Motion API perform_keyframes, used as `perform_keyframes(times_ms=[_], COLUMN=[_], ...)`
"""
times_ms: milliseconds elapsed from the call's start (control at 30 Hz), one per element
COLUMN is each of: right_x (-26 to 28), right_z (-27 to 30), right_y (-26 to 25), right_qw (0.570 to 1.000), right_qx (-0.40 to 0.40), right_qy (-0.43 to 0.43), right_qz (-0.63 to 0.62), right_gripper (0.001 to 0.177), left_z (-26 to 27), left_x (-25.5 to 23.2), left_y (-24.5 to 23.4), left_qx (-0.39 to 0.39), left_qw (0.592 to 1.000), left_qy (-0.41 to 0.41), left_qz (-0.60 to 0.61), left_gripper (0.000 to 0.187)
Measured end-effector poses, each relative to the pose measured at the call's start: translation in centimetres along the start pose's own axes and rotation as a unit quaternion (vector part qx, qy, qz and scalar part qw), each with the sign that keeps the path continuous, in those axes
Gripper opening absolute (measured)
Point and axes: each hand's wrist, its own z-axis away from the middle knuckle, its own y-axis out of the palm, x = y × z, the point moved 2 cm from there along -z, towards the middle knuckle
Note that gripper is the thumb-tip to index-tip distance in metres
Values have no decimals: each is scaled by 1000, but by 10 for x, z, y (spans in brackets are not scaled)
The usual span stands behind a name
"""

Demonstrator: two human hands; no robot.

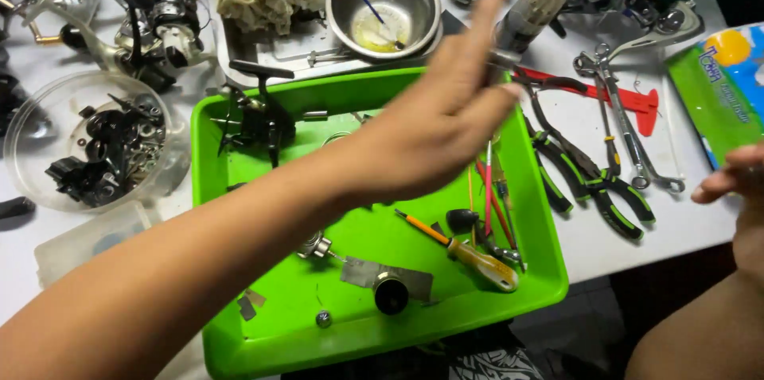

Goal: Disassembling, cleaning, and reassembling various fishing reels on a workbench using hand tools.

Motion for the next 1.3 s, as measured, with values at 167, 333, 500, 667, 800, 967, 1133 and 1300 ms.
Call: perform_keyframes(times_ms=[167,333,500,667,800,967,1133,1300], right_x=[17,50,82,124,156,195,189,191], right_z=[69,82,62,32,12,-10,-21,-41], right_y=[7,28,70,117,142,183,211,234], right_qw=[993,991,988,984,989,995,992,989], right_qx=[-105,-131,-155,-159,-119,-82,-56,4], right_qy=[21,26,-1,-78,-84,-42,48,95], right_qz=[-55,-15,-27,9,39,36,-103,-110], right_gripper=[26,25,21,13,11,7,10,13], left_z=[-82,-127,-141,-155,-153,-131,-72,14], left_x=[69,95,141,168,178,96,17,-38], left_y=[128,185,216,216,206,126,-9,-86], left_qx=[139,314,429,491,445,324,234,144], left_qw=[961,834,764,770,816,862,886,889], left_qy=[62,204,205,132,117,179,229,164], left_qz=[-230,-405,-436,-385,-350,-346,-329,-402], left_gripper=[96,94,91,126,104,59,46,35])
